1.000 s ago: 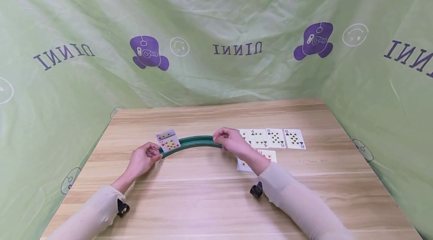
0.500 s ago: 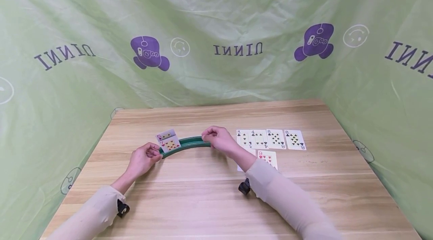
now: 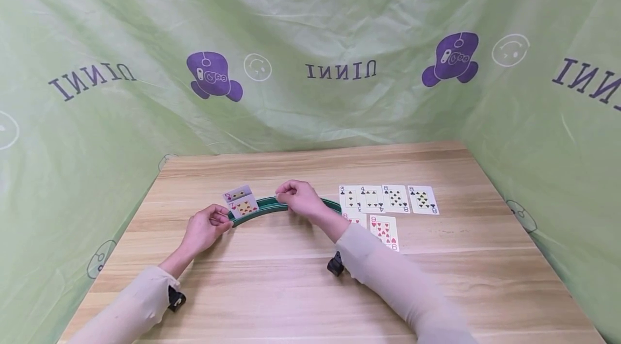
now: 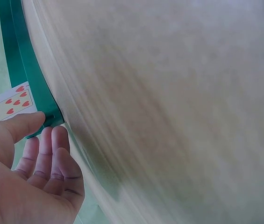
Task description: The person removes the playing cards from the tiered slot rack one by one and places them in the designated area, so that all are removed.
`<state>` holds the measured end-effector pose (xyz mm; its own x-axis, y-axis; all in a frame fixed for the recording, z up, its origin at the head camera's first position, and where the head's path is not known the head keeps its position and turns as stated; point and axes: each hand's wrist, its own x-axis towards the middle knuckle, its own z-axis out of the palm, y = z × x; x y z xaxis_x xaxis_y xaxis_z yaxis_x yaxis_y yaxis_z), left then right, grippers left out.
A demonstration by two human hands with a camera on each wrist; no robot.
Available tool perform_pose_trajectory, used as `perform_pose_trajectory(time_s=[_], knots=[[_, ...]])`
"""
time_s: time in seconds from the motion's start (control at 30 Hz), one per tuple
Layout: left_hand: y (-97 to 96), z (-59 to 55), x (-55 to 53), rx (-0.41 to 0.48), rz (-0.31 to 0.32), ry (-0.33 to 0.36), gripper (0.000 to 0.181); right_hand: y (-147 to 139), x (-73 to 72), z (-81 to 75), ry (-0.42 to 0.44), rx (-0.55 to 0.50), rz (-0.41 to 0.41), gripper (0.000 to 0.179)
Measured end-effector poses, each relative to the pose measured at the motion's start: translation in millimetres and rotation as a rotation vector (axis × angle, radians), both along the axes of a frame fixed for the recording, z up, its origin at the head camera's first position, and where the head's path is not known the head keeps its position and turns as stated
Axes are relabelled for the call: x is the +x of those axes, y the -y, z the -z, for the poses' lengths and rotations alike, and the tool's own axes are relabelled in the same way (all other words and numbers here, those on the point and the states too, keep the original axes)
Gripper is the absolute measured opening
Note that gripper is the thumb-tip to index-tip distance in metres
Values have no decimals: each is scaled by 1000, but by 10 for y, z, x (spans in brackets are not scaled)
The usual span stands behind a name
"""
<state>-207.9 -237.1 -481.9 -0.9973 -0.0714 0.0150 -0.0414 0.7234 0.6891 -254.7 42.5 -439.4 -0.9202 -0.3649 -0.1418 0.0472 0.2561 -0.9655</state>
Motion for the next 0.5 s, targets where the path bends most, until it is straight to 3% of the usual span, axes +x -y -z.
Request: perform_pose_trajectory(time_s=[0.5], knots=[[-11, -9, 3, 7, -9, 17, 25, 253, -63, 47, -27, 54, -23, 22]])
